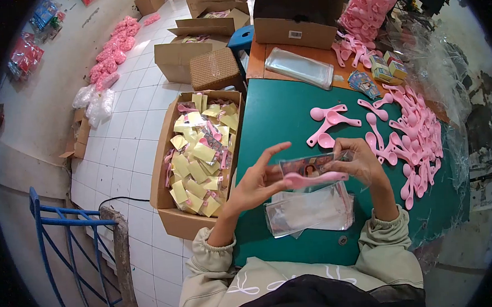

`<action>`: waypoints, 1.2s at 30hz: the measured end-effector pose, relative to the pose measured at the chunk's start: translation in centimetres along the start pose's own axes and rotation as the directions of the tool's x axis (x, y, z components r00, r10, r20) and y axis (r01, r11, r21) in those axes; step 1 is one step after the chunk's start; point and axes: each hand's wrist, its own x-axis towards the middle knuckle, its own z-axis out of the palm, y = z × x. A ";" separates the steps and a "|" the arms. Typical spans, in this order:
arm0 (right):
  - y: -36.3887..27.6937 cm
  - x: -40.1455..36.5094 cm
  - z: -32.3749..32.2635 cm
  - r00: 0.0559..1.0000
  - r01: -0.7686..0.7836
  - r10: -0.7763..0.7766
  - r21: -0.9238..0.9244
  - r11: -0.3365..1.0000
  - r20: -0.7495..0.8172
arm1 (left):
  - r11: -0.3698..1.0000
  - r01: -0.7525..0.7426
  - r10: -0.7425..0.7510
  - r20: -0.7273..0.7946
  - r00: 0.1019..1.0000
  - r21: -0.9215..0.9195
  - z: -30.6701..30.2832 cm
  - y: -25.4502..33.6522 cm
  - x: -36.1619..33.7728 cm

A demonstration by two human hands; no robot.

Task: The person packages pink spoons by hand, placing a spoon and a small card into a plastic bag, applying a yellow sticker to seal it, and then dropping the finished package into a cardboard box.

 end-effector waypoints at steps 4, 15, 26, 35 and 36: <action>-0.2 -0.2 1.8 0.923 0.108 -0.181 -0.224 0.969 -0.338 | 0.965 0.238 -0.251 -0.128 0.959 -0.109 1.0 -0.3 -0.7; 1.9 -1.0 6.2 0.933 0.361 -0.296 -0.510 0.781 0.207 | 0.851 0.378 -0.370 0.095 0.924 -0.365 2.6 -2.0 -3.4; 2.3 0.4 7.0 0.882 0.429 -0.305 -0.341 0.836 0.360 | 0.978 0.207 -0.207 0.029 0.978 -0.017 3.3 -1.0 -4.1; 1.0 -0.8 8.7 0.785 0.616 -0.489 -0.567 0.547 0.381 | 0.875 0.420 -0.448 -0.076 0.891 -0.241 2.1 -1.8 -2.4; 1.4 -0.8 8.8 0.773 0.634 -0.493 -0.523 0.570 0.400 | 0.910 0.401 -0.410 -0.091 0.907 -0.101 2.1 -2.2 -2.4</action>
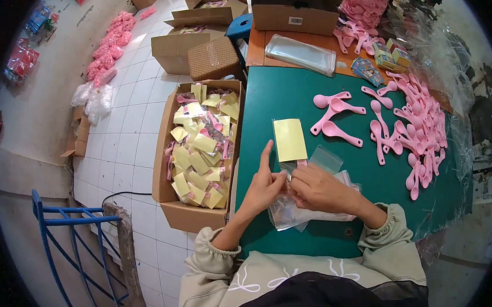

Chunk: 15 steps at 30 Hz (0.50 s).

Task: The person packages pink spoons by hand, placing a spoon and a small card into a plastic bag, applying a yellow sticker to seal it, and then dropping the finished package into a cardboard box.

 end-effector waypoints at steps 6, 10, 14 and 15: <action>1.7 -2.3 -4.7 0.983 -0.132 0.040 0.543 0.829 0.177 | 0.965 -0.042 0.023 -0.075 0.997 -0.258 0.9 0.9 -0.2; 7.4 -9.4 -12.6 0.986 -0.074 0.167 0.825 0.560 -0.025 | 0.980 0.063 -0.038 0.134 0.990 -0.187 -0.5 1.9 -0.8; 18.8 -21.0 -20.5 0.366 -0.863 0.647 0.016 0.505 -0.669 | 0.979 0.046 0.002 0.240 0.971 -0.196 -0.4 0.3 -0.5; 18.4 -21.4 -20.4 0.348 -0.937 0.540 -0.274 0.216 -0.766 | 0.981 0.047 0.000 0.242 0.970 -0.188 -0.2 0.3 -0.5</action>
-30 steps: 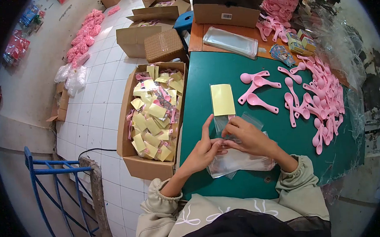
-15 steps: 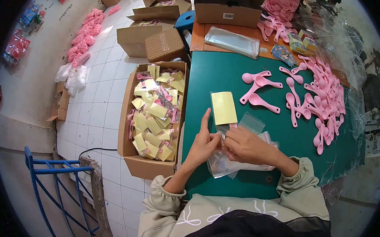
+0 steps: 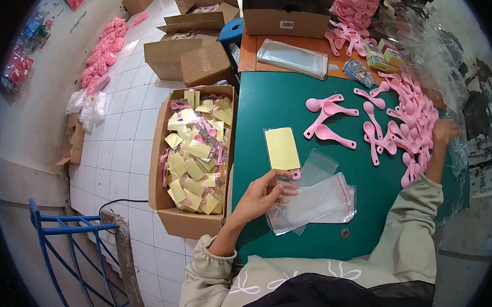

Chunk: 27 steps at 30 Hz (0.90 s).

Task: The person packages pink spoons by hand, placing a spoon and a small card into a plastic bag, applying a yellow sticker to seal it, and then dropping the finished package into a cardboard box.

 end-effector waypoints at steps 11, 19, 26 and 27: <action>-25.8 -16.7 -0.8 0.541 0.651 -0.835 0.679 0.340 -0.101 | 0.991 -0.109 0.113 0.049 0.992 -0.075 0.7 1.6 -1.0; -25.5 -17.7 -1.2 0.679 0.183 -0.730 0.945 0.272 0.079 | 0.854 -0.119 0.245 -0.190 0.951 0.507 2.2 1.1 -2.6; -25.6 -18.0 -1.2 0.679 -0.381 -0.600 0.902 0.203 0.422 | 0.815 -0.122 0.336 -0.289 0.896 0.567 2.3 0.6 -2.0; -25.6 -18.2 -1.1 0.672 -0.410 -0.587 0.886 0.214 0.452 | 0.831 -0.121 0.328 -0.302 0.895 0.544 2.1 0.4 -1.9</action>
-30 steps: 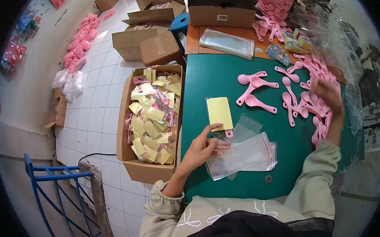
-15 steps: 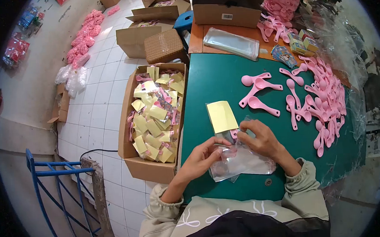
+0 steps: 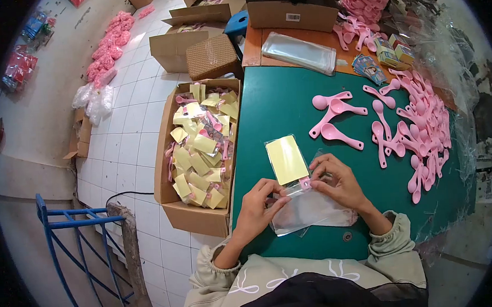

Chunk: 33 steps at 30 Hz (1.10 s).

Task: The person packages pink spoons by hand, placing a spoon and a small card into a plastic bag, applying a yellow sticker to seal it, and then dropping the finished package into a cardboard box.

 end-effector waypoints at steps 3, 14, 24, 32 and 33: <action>0.5 -0.1 0.3 0.996 -0.076 0.077 0.035 0.996 -0.040 | 0.993 0.081 -0.079 0.020 0.997 -0.086 0.2 -1.3 -0.1; 0.0 0.8 1.4 0.954 -0.265 0.284 0.171 0.949 -0.093 | 0.949 0.152 -0.178 -0.072 0.981 -0.278 0.9 -1.4 -0.2; 0.3 0.9 2.0 0.976 -0.168 0.174 0.054 0.984 -0.130 | 0.993 0.054 -0.063 -0.087 0.994 -0.103 0.8 -1.3 -0.5; -0.8 1.6 -5.4 0.977 -0.004 -0.148 -0.713 0.701 -0.151 | 0.853 0.236 -0.298 -0.062 0.953 -0.466 -5.5 0.3 -0.6; 0.1 1.4 -7.0 0.967 0.024 -0.212 -0.776 0.631 -0.143 | 0.891 0.177 -0.266 -0.165 0.950 -0.419 -6.9 -0.1 -0.5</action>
